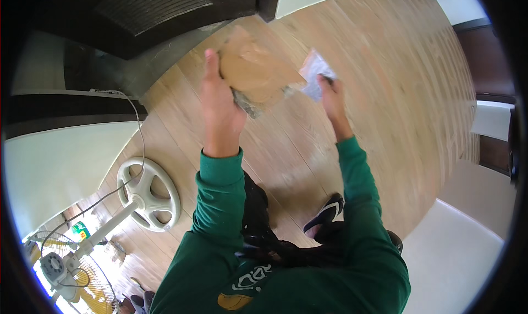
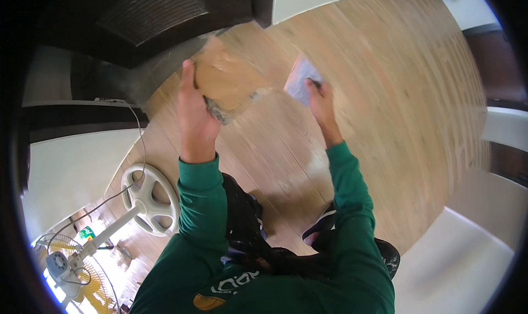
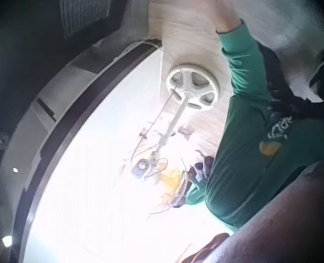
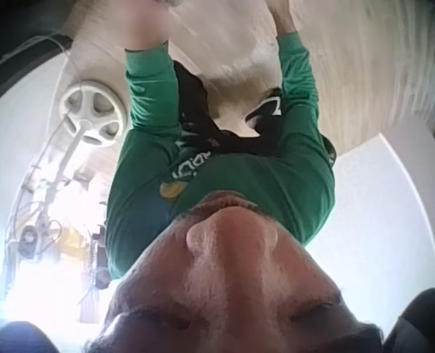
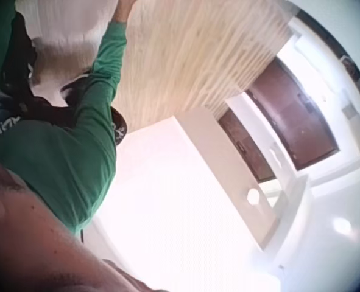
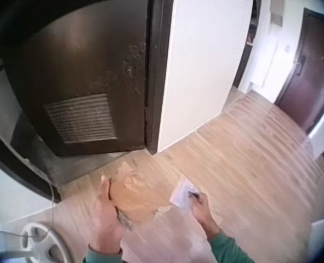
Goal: The person applies putty to gaps in a wooden floor using a scraper, taking material from a hand-held board and spreading it across the floorboards.
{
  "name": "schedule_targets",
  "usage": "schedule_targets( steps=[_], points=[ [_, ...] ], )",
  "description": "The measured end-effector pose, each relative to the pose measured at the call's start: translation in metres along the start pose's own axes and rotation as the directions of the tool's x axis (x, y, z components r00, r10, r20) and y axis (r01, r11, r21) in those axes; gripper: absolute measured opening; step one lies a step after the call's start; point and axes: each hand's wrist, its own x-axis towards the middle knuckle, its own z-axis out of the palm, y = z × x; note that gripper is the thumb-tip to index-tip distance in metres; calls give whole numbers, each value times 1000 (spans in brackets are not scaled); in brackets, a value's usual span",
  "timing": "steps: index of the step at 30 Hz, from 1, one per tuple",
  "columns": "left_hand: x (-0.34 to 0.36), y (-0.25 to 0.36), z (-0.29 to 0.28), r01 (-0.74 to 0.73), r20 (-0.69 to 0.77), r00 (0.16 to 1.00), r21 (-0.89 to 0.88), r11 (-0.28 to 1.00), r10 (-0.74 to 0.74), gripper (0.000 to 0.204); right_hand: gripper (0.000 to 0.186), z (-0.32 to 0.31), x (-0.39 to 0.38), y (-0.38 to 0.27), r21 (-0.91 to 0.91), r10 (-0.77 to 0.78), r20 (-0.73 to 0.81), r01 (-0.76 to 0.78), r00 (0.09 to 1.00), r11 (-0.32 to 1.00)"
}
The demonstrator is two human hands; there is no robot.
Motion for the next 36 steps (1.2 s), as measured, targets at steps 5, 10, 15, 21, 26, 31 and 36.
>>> schedule_targets(
  steps=[5,10,15,21,26,31,36],
  points=[
    [-3,-47,44,337,262,894,143,931,-364,55,39,-69,-85,-152,-370,-753,92,725,651,581],
    [-28,-94,72,457,315,797,243,856,-515,57,49,-110,-109,-160,-426,-773,317,810,550,403],
    [-48,-133,89,303,463,770,339,891,-438,58,48,-196,-116,-131,-727,-605,222,544,764,419],
    [-65,-162,82,-581,678,697,343,738,234,59,31,-211,-167,-170,354,104,-513,99,852,930],
    [-86,-181,70,-932,872,229,68,355,433,64,30,-189,-198,-208,875,549,34,-291,835,387],
    [-98,-191,75,-953,912,-120,-216,212,391,53,29,-192,-214,-235,858,631,120,-400,767,323],
    [-83,-199,74,-964,955,-134,-188,189,265,45,30,-216,-211,-237,832,629,94,-408,771,376]
  ],
)
